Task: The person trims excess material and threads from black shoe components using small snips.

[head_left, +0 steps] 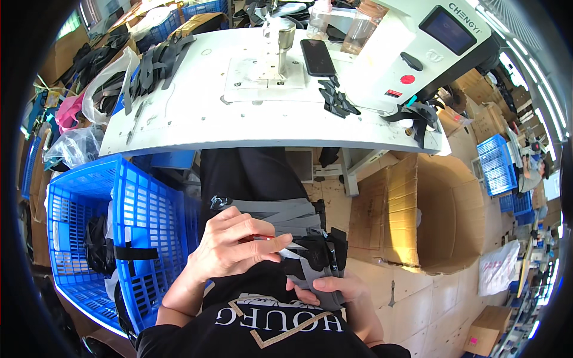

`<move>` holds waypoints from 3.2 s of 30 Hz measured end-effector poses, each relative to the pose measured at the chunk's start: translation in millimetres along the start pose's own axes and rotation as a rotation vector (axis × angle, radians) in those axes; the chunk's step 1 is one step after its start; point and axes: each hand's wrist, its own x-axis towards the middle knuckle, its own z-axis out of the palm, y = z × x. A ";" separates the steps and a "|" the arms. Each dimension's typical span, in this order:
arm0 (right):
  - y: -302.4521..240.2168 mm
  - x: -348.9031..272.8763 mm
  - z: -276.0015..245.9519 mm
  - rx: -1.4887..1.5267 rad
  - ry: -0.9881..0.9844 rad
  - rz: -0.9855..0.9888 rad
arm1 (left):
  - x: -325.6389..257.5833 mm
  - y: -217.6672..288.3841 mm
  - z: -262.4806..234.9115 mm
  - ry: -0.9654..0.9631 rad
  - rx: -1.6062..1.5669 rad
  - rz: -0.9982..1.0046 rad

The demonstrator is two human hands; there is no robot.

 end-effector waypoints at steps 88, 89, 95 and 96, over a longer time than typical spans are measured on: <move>7.1 10.0 -31.6 -0.091 0.456 -0.042 | -38.6 18.3 54.9 0.335 -0.934 -0.890; 5.0 10.3 -35.0 -0.035 0.450 -0.099 | -37.6 20.1 54.7 0.383 -0.900 -0.896; -44.5 -29.1 -69.3 -0.241 0.660 -0.423 | -87.5 5.8 53.4 0.499 -0.450 -1.072; -52.0 -33.8 -72.6 -0.233 0.633 -0.459 | -100.1 1.7 53.5 0.503 -0.379 -1.087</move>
